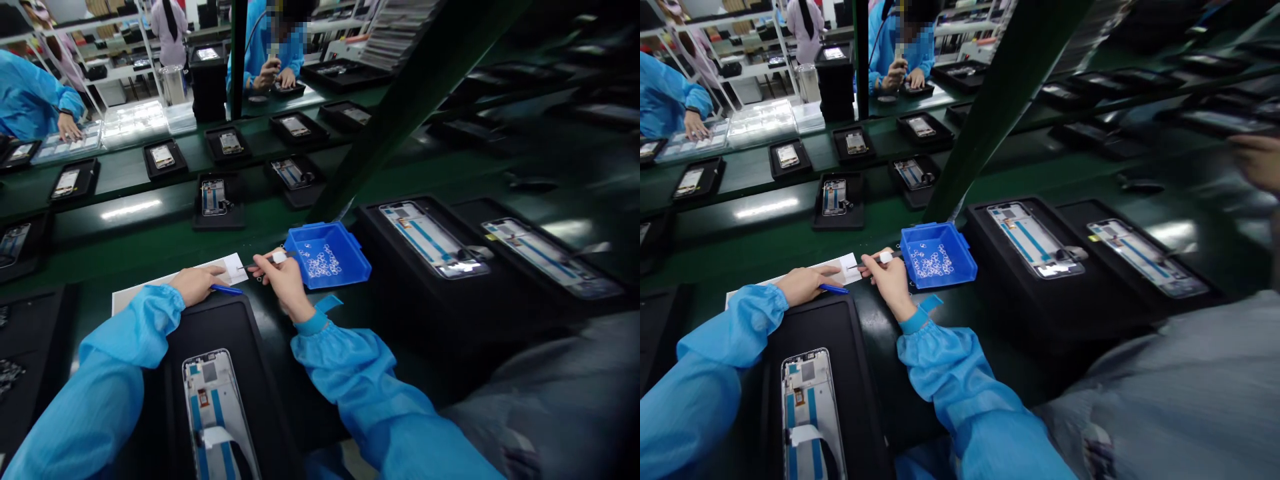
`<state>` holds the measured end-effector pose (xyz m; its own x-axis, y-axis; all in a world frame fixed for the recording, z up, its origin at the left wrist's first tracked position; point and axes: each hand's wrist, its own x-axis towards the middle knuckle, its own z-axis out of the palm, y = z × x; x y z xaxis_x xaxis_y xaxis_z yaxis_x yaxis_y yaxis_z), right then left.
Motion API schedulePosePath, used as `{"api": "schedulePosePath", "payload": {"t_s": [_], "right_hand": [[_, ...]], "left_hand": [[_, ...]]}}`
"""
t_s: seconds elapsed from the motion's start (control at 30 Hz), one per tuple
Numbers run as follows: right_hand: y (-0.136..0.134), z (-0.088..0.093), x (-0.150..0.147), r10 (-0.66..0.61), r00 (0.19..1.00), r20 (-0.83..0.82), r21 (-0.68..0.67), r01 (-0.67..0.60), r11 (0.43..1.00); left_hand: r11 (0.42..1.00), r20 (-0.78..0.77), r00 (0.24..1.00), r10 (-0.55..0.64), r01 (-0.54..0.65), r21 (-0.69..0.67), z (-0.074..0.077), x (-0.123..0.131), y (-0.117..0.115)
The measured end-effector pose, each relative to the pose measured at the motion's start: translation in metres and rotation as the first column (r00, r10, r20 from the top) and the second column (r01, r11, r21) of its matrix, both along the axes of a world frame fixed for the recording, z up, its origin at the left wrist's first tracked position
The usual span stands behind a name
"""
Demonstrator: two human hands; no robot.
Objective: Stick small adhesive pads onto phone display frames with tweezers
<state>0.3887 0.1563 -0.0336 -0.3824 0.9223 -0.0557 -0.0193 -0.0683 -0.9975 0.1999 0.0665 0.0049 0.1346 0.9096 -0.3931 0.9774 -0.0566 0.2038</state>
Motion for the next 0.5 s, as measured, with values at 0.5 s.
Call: {"api": "schedulePosePath", "payload": {"t_s": [0.5], "right_hand": [[-0.125, 0.041, 0.046, 0.189, 0.975, 0.119, 0.083, -0.2, 0.976]], "left_hand": [[0.918, 0.398, 0.831, 0.388, -0.389, -0.082, 0.056, 0.033, -0.103]]}}
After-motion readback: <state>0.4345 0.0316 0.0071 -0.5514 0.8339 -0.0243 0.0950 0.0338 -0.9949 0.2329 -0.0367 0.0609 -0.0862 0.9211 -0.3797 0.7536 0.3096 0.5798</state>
